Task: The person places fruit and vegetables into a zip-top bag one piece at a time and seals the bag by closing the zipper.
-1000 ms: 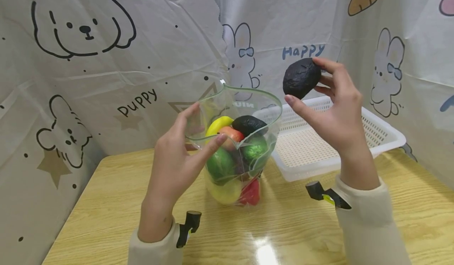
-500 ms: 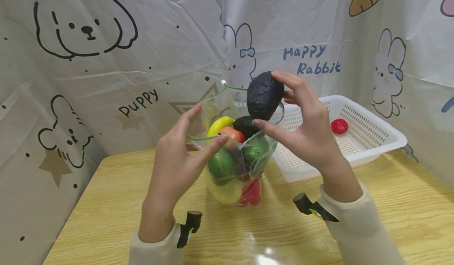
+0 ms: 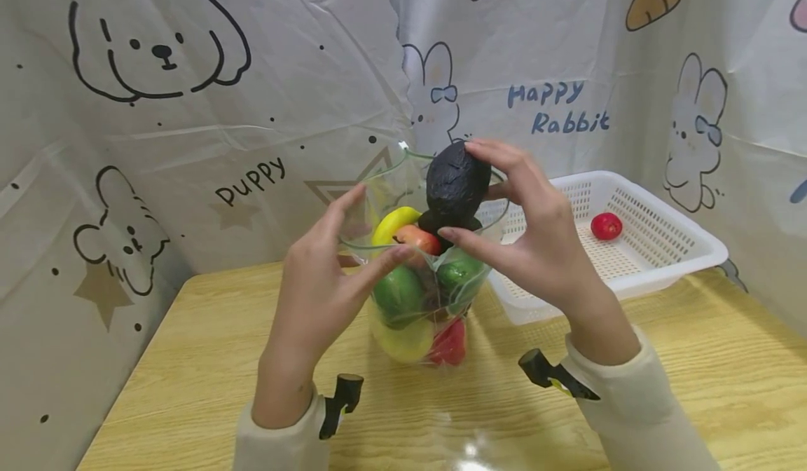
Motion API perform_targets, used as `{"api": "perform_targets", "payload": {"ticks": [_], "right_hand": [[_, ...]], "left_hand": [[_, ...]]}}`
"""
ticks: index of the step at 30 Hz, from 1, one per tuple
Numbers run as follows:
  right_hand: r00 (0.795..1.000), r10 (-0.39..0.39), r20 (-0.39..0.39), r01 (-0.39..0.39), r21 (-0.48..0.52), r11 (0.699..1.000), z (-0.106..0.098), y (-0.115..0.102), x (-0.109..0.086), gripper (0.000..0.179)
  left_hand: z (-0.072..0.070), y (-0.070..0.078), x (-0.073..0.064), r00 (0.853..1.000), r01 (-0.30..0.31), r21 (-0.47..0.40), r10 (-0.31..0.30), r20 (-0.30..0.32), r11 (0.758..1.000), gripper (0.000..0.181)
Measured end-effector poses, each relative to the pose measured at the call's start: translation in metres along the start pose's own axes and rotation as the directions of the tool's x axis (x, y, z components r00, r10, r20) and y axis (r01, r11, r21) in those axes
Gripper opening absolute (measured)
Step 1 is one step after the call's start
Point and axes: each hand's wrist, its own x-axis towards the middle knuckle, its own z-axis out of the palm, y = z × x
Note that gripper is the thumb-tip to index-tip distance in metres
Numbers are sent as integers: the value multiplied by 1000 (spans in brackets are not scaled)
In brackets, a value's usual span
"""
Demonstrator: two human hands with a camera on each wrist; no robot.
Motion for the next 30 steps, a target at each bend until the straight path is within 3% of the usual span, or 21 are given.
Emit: {"api": "perform_targets", "payload": {"ticks": [30], "right_hand": [[995, 42, 87, -39, -41, 998, 7, -11, -4, 82]], "left_hand": [[-1, 0, 0, 1000, -22, 14, 22, 3, 1000, 82]]}}
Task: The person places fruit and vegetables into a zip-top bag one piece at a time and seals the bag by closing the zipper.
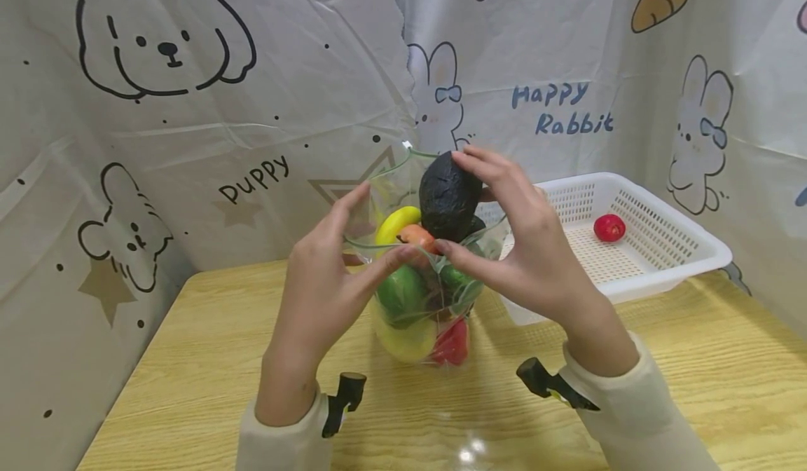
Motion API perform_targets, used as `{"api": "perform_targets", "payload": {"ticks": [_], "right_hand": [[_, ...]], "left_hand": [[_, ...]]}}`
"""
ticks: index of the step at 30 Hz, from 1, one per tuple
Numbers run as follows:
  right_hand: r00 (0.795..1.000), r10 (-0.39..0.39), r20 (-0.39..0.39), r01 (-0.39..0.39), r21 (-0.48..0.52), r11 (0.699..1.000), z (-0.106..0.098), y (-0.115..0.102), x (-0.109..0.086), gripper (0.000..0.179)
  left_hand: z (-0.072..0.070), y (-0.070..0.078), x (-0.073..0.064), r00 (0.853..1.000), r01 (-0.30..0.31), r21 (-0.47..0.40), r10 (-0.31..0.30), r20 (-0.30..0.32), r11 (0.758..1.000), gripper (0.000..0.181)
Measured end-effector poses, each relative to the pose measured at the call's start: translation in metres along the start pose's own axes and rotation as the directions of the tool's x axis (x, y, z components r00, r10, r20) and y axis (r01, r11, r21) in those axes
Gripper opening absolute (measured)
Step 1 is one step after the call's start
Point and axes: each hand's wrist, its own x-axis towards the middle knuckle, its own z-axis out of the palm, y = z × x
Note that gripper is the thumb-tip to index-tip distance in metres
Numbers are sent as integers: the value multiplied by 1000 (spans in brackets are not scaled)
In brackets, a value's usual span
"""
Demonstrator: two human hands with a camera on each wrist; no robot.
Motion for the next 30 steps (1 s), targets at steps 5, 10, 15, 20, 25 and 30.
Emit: {"api": "perform_targets", "payload": {"ticks": [5, 10, 15, 20, 25, 30], "right_hand": [[1000, 9, 18, -9, 4, 1000, 0, -1, 0, 82], [1000, 0, 23, 0, 19, 1000, 1, -2, 0, 81], [999, -23, 39, 22, 27, 999, 2, -1, 0, 79], [997, -70, 42, 67, 62, 996, 3, 0, 1, 68], [997, -65, 36, 62, 68, 996, 2, 1, 0, 61], [997, -64, 33, 62, 60, 996, 1, 2, 0, 52]], "left_hand": [[0, 1, 1, 1000, -2, -2, 2, -4, 1000, 82], [1, 1, 1, 1000, -2, 0, 2, -9, 1000, 82], [1, 1, 1, 1000, 0, 4, 0, -9, 1000, 83], [0, 1, 1, 1000, 7, 16, -7, -15, 1000, 85], [-1, 0, 0, 1000, 21, 33, -20, -15, 999, 86], [0, 0, 0, 999, 29, 31, -28, -15, 999, 86]]}}
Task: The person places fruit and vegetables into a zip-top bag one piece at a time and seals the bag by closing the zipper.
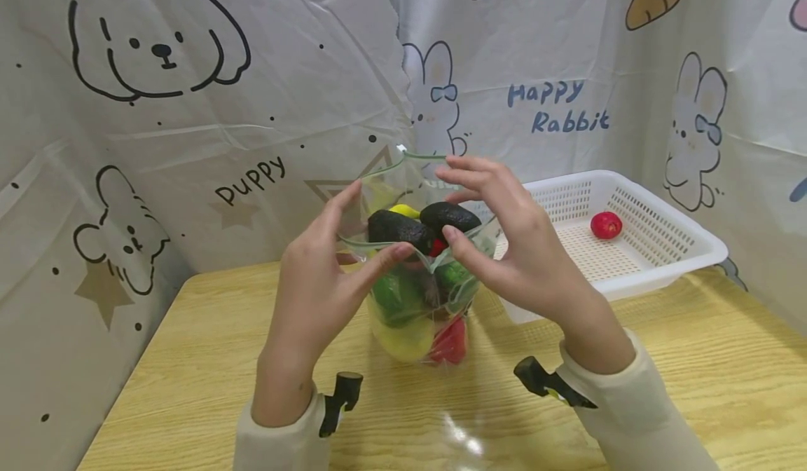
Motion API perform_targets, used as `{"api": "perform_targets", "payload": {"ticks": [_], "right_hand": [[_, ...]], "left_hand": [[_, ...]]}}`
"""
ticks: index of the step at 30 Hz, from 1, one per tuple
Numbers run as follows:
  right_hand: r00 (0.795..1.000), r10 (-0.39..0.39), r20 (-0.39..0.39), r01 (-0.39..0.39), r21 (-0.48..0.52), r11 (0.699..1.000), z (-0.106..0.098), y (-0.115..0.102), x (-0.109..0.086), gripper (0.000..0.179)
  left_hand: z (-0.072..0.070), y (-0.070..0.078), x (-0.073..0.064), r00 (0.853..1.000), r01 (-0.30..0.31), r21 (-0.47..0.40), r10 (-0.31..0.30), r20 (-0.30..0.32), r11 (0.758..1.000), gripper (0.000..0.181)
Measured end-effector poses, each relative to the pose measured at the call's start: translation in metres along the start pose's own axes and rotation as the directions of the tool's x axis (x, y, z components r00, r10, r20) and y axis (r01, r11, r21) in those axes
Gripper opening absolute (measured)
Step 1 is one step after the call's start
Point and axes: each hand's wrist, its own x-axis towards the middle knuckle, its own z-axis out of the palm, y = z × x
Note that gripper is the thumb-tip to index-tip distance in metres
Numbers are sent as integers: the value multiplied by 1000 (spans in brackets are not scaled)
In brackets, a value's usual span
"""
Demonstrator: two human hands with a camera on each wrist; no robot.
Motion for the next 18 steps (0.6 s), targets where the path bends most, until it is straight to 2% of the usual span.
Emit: {"api": "perform_targets", "payload": {"ticks": [5, 8, 11, 14, 18], "right_hand": [[997, 10, 73, -6, -53, 999, 1, -1, -1, 31], [989, 16, 146, -4, -84, 996, 1, -2, -3, 40], [983, 26, 182, -11, -78, 997, 0, -3, -4, 54], [983, 37, 180, -27, -57, 998, -1, -4, -5, 56], [987, 28, 160, -21, -47, 999, -3, -3, -5, 50]], "left_hand": [[0, 0, 0, 1000, 4, 3, -4, -4, 1000, 87], [0, 0, 0, 1000, 12, 4, -12, -3, 1000, 87], [-1, 1, 0, 1000, 21, 4, -21, 1, 1000, 88], [-1, 1, 0, 1000, 25, 5, -25, 2, 1000, 88], [-1, 1, 0, 1000, 28, 2, -28, 0, 1000, 87]]}}
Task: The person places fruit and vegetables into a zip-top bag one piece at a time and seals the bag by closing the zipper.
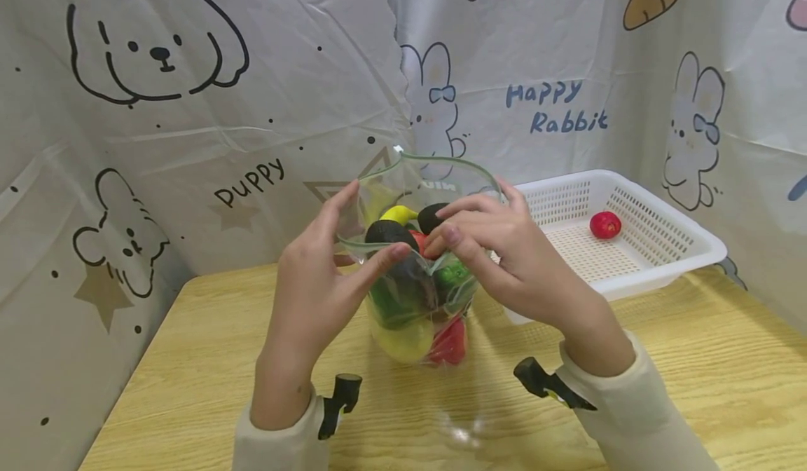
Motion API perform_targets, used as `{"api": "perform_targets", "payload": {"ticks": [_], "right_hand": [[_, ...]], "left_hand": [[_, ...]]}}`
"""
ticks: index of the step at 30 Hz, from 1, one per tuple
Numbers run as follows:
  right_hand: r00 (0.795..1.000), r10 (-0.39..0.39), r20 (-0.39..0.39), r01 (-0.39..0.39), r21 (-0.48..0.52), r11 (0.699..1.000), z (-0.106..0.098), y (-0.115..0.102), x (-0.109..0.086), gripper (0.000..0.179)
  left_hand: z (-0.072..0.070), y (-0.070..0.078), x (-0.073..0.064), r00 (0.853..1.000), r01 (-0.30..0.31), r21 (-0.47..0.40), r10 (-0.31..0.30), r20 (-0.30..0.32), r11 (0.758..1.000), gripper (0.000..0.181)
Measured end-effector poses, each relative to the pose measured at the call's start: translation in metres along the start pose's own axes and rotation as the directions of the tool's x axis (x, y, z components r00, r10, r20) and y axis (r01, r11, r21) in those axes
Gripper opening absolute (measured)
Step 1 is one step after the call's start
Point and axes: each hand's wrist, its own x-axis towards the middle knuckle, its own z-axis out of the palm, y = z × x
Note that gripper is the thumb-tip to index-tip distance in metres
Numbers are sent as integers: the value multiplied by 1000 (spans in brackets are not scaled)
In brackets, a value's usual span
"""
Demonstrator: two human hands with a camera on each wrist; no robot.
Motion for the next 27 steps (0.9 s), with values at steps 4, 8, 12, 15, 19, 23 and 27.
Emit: {"api": "perform_targets", "payload": {"ticks": [4, 8, 12, 15, 19, 23, 27], "right_hand": [[1000, -19, -24, 18, -3, 1000, -1, 2, 0, 42], [999, -32, -42, 32, -7, 999, -4, 5, 0, 32], [997, -53, -58, 53, 1, 999, -11, 9, -1, 24], [993, -72, -93, 73, 6, 997, -22, 11, 0, 22], [983, -64, -172, 65, -4, 998, -42, 17, -4, 23], [969, -30, -246, 21, -41, 999, -60, 31, -13, 23], [960, 19, -279, -43, -82, 996, -73, 58, -23, 16]], "left_hand": [[0, 0, 0, 1000, 9, -1, -9, 3, 1000, 86], [-1, 1, 0, 1000, 16, 3, -16, 7, 1000, 86], [-1, 1, 0, 1000, 18, 7, -18, 9, 1000, 86], [-2, 2, 3, 1000, 11, 6, -11, 6, 1000, 86], [-1, 3, 5, 1000, 1, -6, -1, 6, 1000, 85], [0, 1, 3, 1000, 7, -21, -7, 15, 1000, 86], [-2, -1, -1, 999, 29, -31, -29, 27, 999, 88]]}}
